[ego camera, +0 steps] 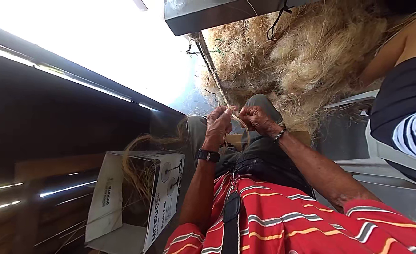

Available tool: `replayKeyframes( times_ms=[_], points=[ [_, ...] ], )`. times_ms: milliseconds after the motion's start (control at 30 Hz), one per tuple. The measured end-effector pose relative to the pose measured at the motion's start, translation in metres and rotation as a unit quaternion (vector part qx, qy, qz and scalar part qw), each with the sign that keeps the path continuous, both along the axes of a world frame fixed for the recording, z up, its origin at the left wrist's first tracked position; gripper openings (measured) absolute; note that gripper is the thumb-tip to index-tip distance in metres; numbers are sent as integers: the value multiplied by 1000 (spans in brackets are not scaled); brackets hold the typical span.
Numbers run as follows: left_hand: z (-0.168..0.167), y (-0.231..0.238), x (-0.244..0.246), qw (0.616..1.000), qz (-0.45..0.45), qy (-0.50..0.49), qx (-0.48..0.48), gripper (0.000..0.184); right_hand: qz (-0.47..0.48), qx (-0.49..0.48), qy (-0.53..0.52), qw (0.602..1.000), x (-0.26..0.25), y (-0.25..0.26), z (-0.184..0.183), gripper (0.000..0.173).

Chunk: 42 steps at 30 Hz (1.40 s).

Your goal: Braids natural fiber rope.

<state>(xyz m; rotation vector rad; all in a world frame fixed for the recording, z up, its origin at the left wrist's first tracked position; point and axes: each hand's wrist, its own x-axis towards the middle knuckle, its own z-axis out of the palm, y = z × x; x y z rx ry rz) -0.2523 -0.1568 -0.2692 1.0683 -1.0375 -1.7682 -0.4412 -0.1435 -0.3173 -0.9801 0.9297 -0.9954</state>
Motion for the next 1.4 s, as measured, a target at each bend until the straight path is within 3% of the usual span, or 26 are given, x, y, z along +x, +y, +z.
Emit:
replayKeyframes(
  times_ms=[100,233,367,533,667,833,1033,1233,1333,1400],
  points=[
    [-2,0,0,1000,-9,14,-20,15,11,-30,79,996,-11,7,2,10],
    [-9,3,4,993,14,-90,-70,14,-73,-108,249,960,-16,19,34,12],
    [-15,2,2,973,27,-198,-116,15,-24,-64,203,977,4,16,54,28],
    [-14,1,5,961,24,-234,-146,12,-35,54,90,994,22,-9,42,13],
    [-13,5,5,957,1,-244,-157,12,-73,-56,155,984,16,-8,37,9],
    [-9,7,8,976,16,-180,-121,11,-63,-127,188,972,21,-29,46,12],
    [-9,4,14,1000,27,-6,-7,15,-13,-161,199,967,27,-35,47,14],
    [-33,12,15,979,46,112,166,20,14,-157,144,977,20,-16,37,11],
    [-47,16,13,949,-4,191,250,25,26,-118,108,987,23,-14,31,10],
    [-54,18,10,950,-50,159,265,28,37,-92,79,992,28,-15,30,10]
  ],
)
